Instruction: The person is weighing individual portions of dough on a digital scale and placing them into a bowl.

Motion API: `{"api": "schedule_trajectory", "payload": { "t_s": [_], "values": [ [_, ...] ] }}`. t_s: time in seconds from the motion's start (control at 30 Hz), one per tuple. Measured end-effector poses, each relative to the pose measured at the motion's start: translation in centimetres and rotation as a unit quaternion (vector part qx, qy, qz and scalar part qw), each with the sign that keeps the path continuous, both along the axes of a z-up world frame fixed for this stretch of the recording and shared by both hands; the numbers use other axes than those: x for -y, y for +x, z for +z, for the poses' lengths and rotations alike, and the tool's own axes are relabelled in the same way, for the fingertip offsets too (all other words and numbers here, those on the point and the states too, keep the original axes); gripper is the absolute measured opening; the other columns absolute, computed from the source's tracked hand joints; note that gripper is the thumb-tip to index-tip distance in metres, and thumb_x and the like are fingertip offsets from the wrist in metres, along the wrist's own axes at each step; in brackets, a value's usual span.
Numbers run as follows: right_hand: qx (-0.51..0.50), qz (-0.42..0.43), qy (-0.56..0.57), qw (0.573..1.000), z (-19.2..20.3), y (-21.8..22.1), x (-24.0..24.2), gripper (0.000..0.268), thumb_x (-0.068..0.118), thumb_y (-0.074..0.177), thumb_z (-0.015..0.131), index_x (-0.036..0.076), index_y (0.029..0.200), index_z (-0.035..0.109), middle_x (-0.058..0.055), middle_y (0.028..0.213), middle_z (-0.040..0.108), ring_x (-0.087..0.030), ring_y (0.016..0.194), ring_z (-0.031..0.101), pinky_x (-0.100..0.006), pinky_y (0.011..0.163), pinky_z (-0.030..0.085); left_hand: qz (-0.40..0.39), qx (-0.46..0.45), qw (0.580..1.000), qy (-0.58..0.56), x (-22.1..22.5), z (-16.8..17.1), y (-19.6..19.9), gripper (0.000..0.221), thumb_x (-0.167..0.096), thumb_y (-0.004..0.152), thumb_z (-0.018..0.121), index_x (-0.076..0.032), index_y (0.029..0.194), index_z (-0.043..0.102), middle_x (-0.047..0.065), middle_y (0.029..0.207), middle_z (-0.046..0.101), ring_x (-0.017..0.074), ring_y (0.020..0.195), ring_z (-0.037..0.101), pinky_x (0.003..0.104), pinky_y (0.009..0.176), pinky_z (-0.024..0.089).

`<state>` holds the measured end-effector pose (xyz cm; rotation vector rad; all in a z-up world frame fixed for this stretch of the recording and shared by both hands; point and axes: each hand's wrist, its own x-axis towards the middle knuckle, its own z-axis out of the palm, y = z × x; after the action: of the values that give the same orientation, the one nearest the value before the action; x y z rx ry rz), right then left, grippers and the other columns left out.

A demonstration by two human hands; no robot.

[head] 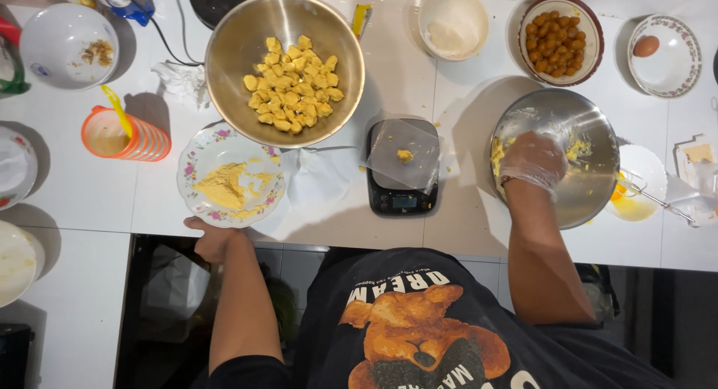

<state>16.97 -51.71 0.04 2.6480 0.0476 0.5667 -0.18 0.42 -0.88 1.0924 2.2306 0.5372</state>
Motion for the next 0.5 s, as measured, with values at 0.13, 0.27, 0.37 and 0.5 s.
{"api": "schedule_trajectory", "payload": {
  "t_s": [0.13, 0.27, 0.37, 0.5],
  "values": [
    [0.069, 0.130, -0.027, 0.989, 3.1, 0.6, -5.9, 0.026, 0.026, 0.096, 0.071, 0.000, 0.098, 0.072, -0.013, 0.073, 0.061, -0.032, 0.067, 0.068, -0.042, 0.060, 0.059, -0.027, 0.009, 1.000, -0.001, 0.7, 1.4, 0.2, 0.081, -0.077, 0.089, 0.042, -0.002, 0.088, 0.073, 0.019, 0.087, 0.074, 0.0295, 0.082, 0.078, 0.038, 0.064, 0.063],
    [-0.182, 0.310, 0.381, 0.852, 8.7, -2.6, -17.8, 0.029, 0.016, 0.093, 0.066, -0.012, 0.091, 0.066, -0.034, 0.092, 0.068, -0.055, 0.082, 0.065, -0.065, 0.069, 0.057, -0.046, -0.008, 0.999, -0.007, 1.1, 2.3, 0.4, 0.083, -0.077, 0.091, 0.042, 0.000, 0.088, 0.073, 0.021, 0.087, 0.074, 0.0304, 0.081, 0.078, 0.038, 0.062, 0.062],
    [-0.123, 0.374, 0.110, 0.912, 0.7, -1.5, -17.6, 0.011, 0.025, 0.083, 0.071, 0.015, 0.086, 0.075, -0.010, 0.072, 0.067, -0.031, 0.068, 0.067, -0.041, 0.067, 0.057, -0.045, 0.004, 0.999, -0.006, 0.8, 1.3, -0.2, 0.084, -0.079, 0.092, 0.040, -0.001, 0.088, 0.073, 0.020, 0.086, 0.074, 0.0295, 0.080, 0.077, 0.039, 0.062, 0.062],
    [-0.180, 0.349, 0.200, 0.898, 3.0, -1.3, -16.4, 0.017, 0.027, 0.087, 0.072, 0.011, 0.089, 0.075, -0.013, 0.082, 0.070, -0.034, 0.078, 0.068, -0.044, 0.075, 0.057, -0.047, -0.005, 0.999, -0.009, 0.1, -0.7, -0.6, 0.084, -0.079, 0.093, 0.038, -0.003, 0.082, 0.072, 0.019, 0.078, 0.072, 0.0263, 0.072, 0.076, 0.036, 0.055, 0.060]
  ]
}}
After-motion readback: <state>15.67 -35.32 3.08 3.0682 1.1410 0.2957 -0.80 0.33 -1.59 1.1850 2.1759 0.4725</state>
